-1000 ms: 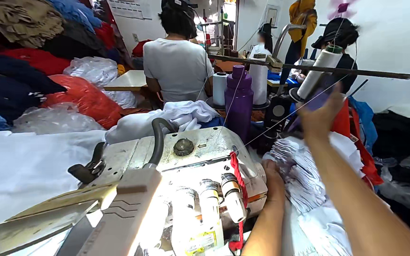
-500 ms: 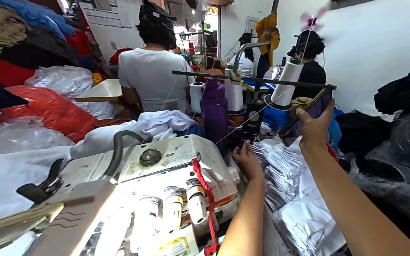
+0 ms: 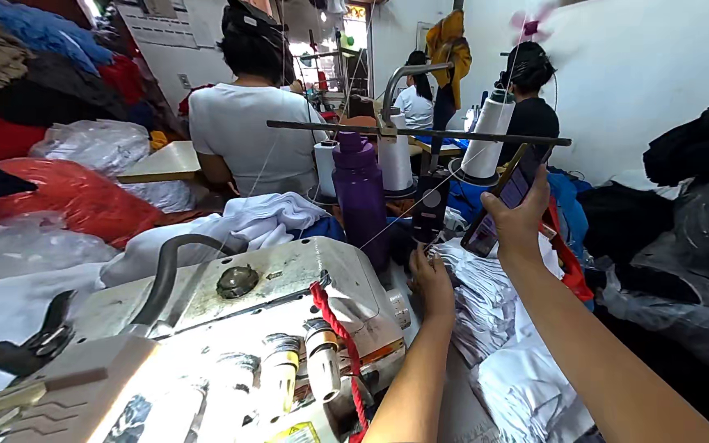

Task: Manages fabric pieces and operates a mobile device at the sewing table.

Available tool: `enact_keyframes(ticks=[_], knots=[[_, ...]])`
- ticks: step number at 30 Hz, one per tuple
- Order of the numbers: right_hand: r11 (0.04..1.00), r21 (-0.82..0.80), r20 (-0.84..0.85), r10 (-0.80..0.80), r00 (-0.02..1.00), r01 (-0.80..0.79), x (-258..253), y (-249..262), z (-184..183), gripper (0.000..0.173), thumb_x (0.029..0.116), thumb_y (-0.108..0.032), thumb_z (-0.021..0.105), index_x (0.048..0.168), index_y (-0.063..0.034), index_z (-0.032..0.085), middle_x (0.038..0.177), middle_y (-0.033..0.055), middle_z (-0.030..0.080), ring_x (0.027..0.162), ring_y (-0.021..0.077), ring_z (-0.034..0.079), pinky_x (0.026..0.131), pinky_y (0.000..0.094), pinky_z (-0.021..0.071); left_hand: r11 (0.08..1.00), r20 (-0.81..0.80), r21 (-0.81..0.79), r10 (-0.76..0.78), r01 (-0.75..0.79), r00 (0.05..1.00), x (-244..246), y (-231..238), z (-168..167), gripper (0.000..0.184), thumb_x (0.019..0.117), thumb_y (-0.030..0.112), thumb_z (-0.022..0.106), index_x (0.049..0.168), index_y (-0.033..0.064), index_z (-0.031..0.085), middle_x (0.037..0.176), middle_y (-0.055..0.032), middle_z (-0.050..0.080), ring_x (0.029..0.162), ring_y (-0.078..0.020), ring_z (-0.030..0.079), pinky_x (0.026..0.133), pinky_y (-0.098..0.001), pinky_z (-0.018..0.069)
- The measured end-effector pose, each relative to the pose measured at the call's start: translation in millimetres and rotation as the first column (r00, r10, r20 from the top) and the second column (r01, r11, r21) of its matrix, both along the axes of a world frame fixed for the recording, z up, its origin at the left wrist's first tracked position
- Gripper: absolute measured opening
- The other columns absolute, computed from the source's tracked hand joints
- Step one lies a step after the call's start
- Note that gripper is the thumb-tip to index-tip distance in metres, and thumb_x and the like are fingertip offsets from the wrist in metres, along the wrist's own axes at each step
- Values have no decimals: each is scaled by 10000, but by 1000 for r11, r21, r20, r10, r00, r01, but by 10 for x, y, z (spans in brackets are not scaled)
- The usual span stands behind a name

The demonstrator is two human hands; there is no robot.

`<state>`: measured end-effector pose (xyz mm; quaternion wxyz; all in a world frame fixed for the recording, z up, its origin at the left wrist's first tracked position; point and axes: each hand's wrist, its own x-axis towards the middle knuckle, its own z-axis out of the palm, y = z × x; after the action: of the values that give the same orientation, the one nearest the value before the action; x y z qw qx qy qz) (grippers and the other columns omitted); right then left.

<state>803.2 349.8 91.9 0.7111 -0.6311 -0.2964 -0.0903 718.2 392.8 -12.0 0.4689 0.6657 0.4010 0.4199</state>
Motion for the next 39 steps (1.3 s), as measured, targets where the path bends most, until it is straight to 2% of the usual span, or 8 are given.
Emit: enact_keyframes(ticks=[4, 10, 13, 17, 19, 23, 33, 39], knots=[[998, -53, 42, -38, 998, 40, -24, 100, 62, 1066, 815, -132, 822, 1641, -57, 153, 1669, 308, -13, 1541, 431, 124, 1197, 504, 286, 998, 12, 42, -46, 46, 999, -145, -178, -8, 514, 1093, 220, 460, 1564, 32, 375, 1647, -237, 272, 1484, -419, 329, 1180, -596, 283], [991, -100, -7, -96, 995, 94, -27, 457, 114, 1060, 828, -155, 833, 1637, -49, 157, 1656, 340, 1, 1534, 483, 110, 1198, 518, 288, 974, 185, 2, -223, 227, 957, -646, -607, -46, 518, 1049, 194, 502, 1513, -24, 435, 1620, -281, 291, 1513, -373, 292, 1221, -486, 277], [994, -51, -59, -102, 993, 99, -63, 680, 109, 1055, 837, -165, 832, 1634, -36, 152, 1655, 339, 10, 1534, 474, 116, 1206, 496, 279, 961, 193, 47, -276, 272, 942, -970, -733, -63, 509, 1015, 160, 500, 1465, -76, 476, 1576, -318, 350, 1497, -379, 329, 1212, -466, 292], [984, 113, -31, -136, 990, 138, -125, 969, 42, 1017, 812, -162, 836, 1600, 30, 223, 1618, 366, 134, 1501, 467, 208, 1198, 461, 299, 924, 148, 78, -382, 375, 912, -1296, -818, -210, 452, 1013, 78, 492, 1414, -129, 501, 1528, -359, 390, 1437, -406, 411, 1153, -478, 372], [981, 131, 9, -145, 989, 142, -179, 1074, 21, 1006, 819, -167, 831, 1590, 53, 224, 1607, 381, 149, 1498, 473, 213, 1206, 455, 283, 917, 150, 77, -399, 392, 904, -1335, -828, -265, 440, 1011, 55, 499, 1408, -135, 507, 1511, -363, 411, 1415, -404, 439, 1129, -471, 398], [986, 38, 65, -165, 984, 163, -203, 1155, -56, 1037, 809, -192, 844, 1600, 38, 213, 1630, 382, 68, 1515, 505, 156, 1213, 472, 271, 908, 151, 53, -420, 417, 895, -1293, -800, -246, 438, 1005, 45, 509, 1408, -128, 510, 1489, -325, 468, 1406, -381, 463, 1119, -476, 409], [972, -46, 15, -232, 973, 233, 59, 1090, -202, 1045, 808, -172, 847, 1616, -4, 206, 1650, 346, 43, 1518, 488, 156, 1202, 470, 289, 851, 106, 36, -525, 525, 844, -1343, -791, -161, 424, 984, -4, 517, 1392, -120, 537, 1438, -318, 523, 1354, -380, 519, 1092, -476, 438], [967, -102, 298, -195, 935, 234, -29, 1157, -228, 1049, 769, -186, 859, 1593, 43, 251, 1635, 383, 44, 1512, 521, 159, 1195, 514, 297, 826, 77, 16, -563, 564, 823, -1372, -771, -158, 388, 994, 3, 507, 1358, -111, 578, 1390, -306, 573, 1313, -377, 560, 1078, -473, 452]])
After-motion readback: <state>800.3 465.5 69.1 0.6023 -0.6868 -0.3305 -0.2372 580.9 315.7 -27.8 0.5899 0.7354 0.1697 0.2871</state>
